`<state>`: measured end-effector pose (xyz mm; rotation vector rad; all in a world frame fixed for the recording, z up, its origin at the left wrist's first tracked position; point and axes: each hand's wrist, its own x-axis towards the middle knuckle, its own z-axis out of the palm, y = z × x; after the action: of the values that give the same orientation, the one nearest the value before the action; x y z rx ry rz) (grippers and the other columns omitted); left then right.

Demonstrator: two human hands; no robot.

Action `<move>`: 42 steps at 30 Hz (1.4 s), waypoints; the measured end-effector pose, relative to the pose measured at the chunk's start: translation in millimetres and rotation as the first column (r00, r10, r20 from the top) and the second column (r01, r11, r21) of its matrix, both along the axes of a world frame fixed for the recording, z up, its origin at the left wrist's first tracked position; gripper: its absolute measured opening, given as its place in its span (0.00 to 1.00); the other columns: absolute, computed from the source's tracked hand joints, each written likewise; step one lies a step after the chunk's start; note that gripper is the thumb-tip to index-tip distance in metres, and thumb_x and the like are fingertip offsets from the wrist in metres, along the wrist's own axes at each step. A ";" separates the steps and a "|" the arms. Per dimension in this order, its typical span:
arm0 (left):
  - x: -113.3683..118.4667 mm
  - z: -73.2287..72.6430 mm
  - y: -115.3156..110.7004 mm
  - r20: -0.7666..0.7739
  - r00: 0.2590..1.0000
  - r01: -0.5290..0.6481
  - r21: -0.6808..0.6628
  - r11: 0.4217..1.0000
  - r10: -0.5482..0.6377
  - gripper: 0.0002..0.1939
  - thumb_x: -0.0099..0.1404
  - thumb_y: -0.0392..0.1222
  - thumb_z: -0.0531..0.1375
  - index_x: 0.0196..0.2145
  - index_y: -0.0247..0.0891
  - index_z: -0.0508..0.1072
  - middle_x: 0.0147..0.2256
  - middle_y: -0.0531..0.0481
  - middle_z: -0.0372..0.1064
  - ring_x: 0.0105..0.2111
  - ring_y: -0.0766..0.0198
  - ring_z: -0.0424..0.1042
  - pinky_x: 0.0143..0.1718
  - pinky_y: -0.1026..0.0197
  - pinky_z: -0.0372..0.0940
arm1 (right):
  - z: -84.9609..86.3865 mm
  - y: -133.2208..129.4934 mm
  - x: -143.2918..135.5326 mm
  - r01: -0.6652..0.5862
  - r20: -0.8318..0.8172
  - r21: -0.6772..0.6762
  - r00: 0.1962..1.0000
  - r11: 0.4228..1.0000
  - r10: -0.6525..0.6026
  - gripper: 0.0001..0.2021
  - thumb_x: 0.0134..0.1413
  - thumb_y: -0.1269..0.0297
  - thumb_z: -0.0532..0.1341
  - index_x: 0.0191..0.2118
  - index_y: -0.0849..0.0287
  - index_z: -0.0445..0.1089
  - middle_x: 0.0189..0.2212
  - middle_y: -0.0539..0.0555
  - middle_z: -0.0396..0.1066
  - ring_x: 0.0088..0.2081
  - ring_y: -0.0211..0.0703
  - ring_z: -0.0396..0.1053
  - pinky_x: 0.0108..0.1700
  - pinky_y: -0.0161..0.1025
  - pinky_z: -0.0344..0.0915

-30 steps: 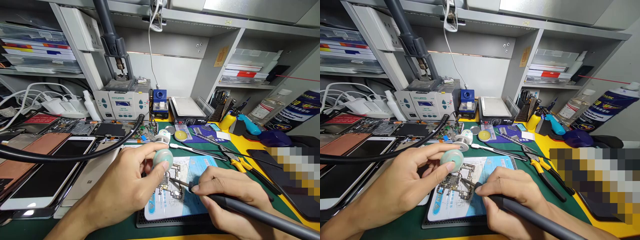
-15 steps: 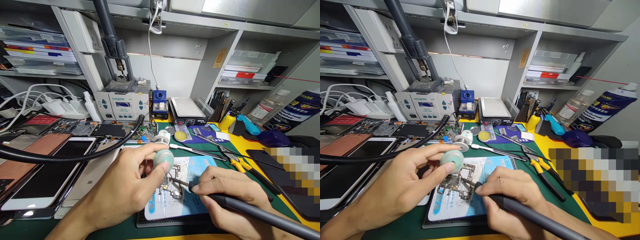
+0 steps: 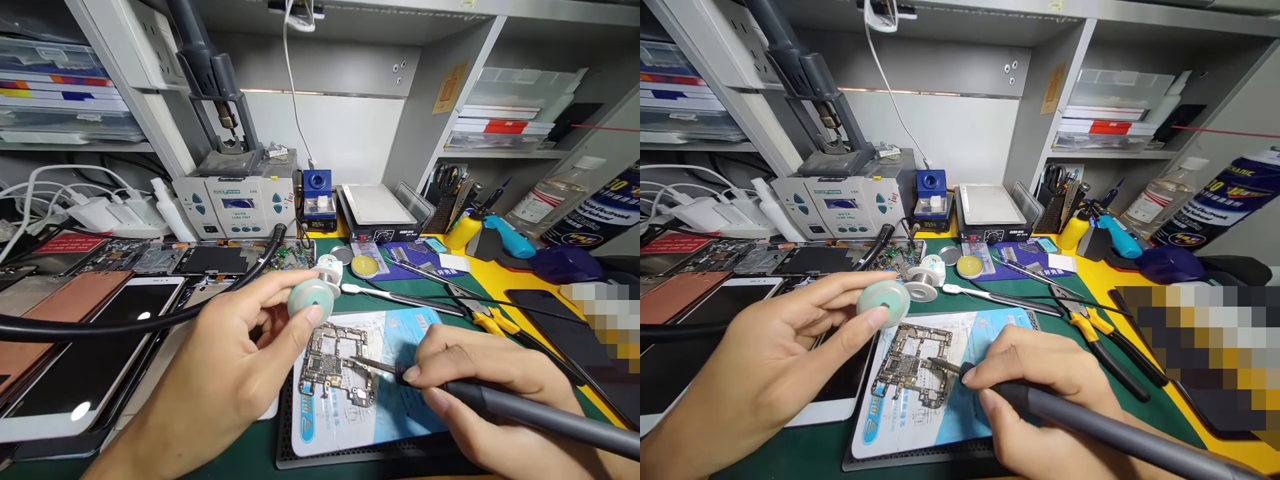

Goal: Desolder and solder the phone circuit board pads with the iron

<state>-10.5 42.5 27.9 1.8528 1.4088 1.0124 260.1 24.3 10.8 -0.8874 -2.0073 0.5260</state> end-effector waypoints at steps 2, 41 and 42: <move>-1.4 0.3 -0.8 -0.007 1.000 -0.014 -0.017 1.000 0.014 0.16 0.72 0.57 0.66 0.54 0.54 0.80 0.40 0.57 0.83 0.40 0.59 0.84 0.27 0.70 0.71 | 1.2 0.3 0.2 0.059 -0.007 -0.032 0.998 0.998 -0.059 0.15 0.51 0.79 0.64 0.35 0.49 0.81 0.27 0.45 0.84 0.27 0.35 0.82 0.30 0.25 0.75; 19.5 3.3 -3.0 0.247 0.963 -0.041 -0.270 0.962 0.110 0.25 0.67 0.59 0.69 0.54 0.42 0.76 0.35 0.51 0.82 0.34 0.59 0.80 0.33 0.62 0.74 | -9.0 -1.1 9.0 -0.038 0.294 0.076 0.956 0.996 0.014 0.30 0.53 0.58 0.79 0.59 0.53 0.72 0.46 0.57 0.78 0.42 0.49 0.81 0.41 0.39 0.79; 20.1 3.3 -3.2 0.247 0.963 -0.039 -0.274 0.961 0.109 0.25 0.67 0.59 0.69 0.54 0.42 0.76 0.34 0.51 0.81 0.34 0.58 0.81 0.32 0.62 0.75 | -8.2 -1.1 8.8 -0.033 0.306 0.062 0.952 0.998 0.013 0.29 0.54 0.59 0.79 0.59 0.53 0.71 0.47 0.57 0.77 0.43 0.50 0.81 0.42 0.40 0.79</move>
<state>9.5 39.2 31.2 1.4261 1.3875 1.0053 268.9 23.2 2.6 -0.9514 -2.3027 0.3472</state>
